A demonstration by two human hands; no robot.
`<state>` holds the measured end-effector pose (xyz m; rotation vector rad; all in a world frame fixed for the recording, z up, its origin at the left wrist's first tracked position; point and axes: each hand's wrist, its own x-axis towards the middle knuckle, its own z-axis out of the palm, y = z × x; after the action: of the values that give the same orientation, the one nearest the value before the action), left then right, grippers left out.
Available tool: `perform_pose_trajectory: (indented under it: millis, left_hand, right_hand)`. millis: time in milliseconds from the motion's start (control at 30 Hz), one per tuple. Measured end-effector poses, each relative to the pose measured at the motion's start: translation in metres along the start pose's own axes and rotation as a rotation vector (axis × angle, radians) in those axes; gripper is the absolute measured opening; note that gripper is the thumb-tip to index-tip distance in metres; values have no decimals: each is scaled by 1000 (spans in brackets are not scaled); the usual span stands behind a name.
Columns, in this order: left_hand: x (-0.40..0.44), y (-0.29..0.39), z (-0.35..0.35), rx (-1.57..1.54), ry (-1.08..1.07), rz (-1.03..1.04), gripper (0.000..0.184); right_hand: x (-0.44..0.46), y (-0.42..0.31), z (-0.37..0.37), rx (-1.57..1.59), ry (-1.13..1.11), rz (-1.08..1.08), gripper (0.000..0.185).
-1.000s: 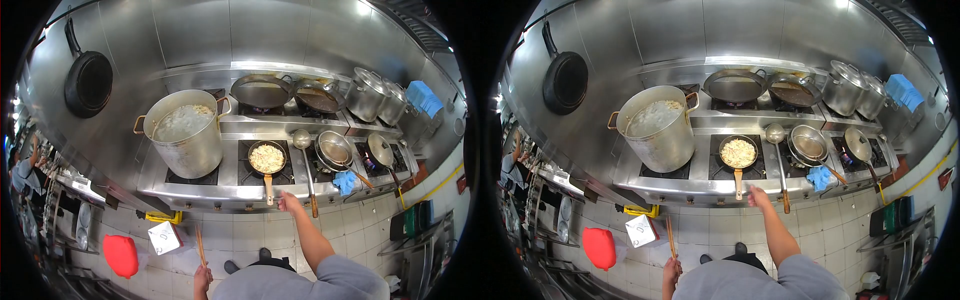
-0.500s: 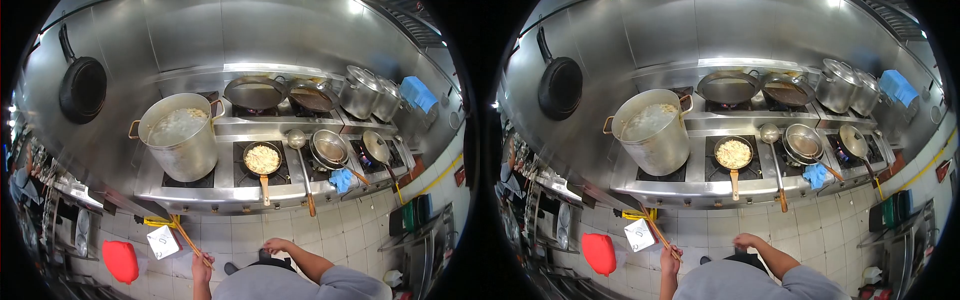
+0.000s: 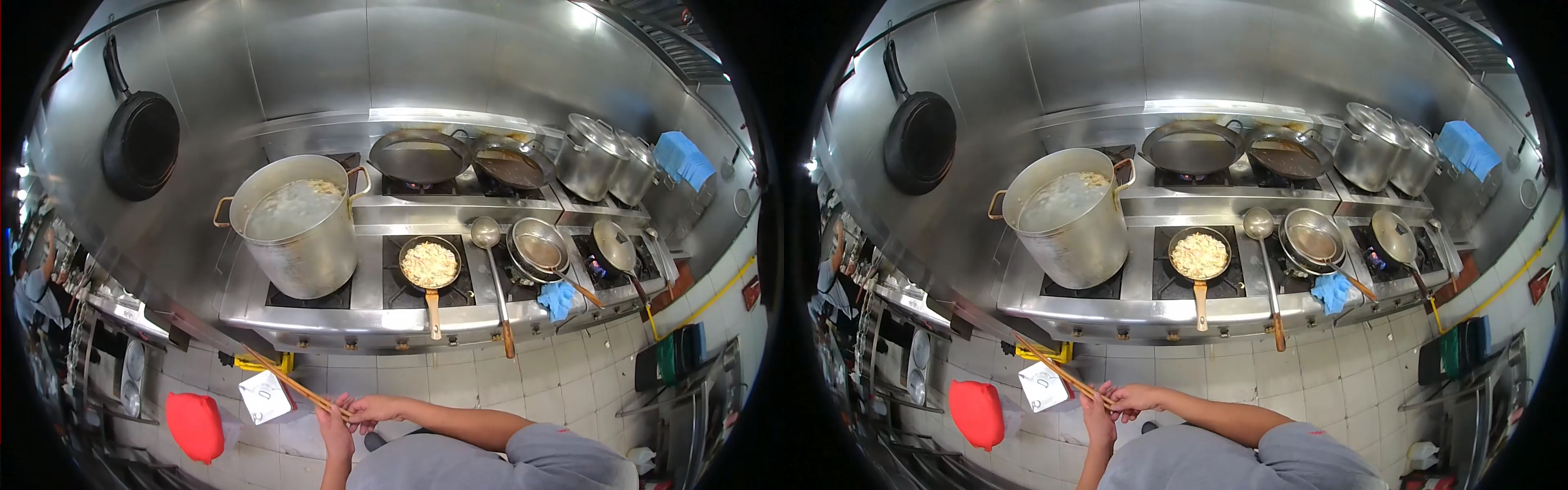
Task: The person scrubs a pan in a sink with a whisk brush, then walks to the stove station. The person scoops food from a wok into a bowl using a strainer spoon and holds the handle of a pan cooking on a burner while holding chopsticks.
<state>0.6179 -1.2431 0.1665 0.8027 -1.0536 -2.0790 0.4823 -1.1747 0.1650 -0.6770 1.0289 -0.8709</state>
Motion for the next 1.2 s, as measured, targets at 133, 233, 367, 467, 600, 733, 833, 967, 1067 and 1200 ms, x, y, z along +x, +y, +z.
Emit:
perform_pose_trajectory:
  millis: [133,233,367,467,600,733,833,967,1067,1200]
  left_hand:
    - [-8,-5,-9,140,-39,30,30]
    - [-6,-6,-12,175,-75,24,29]
    - [-4,10,-1,-72,13,-5,28]
    - [1,4,-8,-206,68,-63,25]
    - [6,-8,-24,-262,96,-101,22]
    - [15,-33,-82,9,212,-269,24]
    - [9,-58,-132,173,295,-474,27]
    - [-30,-103,-231,718,193,-690,30]
    - [-64,-127,-287,1269,-31,-633,27]
    - [-89,-145,-325,1388,-45,-599,26]
  right_hand:
    - [2,-4,8,-55,12,-3,24]
    - [2,-5,6,-140,40,-13,24]
    - [9,10,-2,-90,45,-16,25]
    - [10,19,-4,-10,28,66,27]
    - [5,31,-15,-44,60,157,33]
    - [4,104,-79,-155,309,245,34]
    - [-28,169,-136,-362,509,353,29]
    - [-96,221,-180,-679,537,563,27]
    - [-139,226,-173,-289,712,690,29]
    - [-156,225,-171,42,901,551,31]
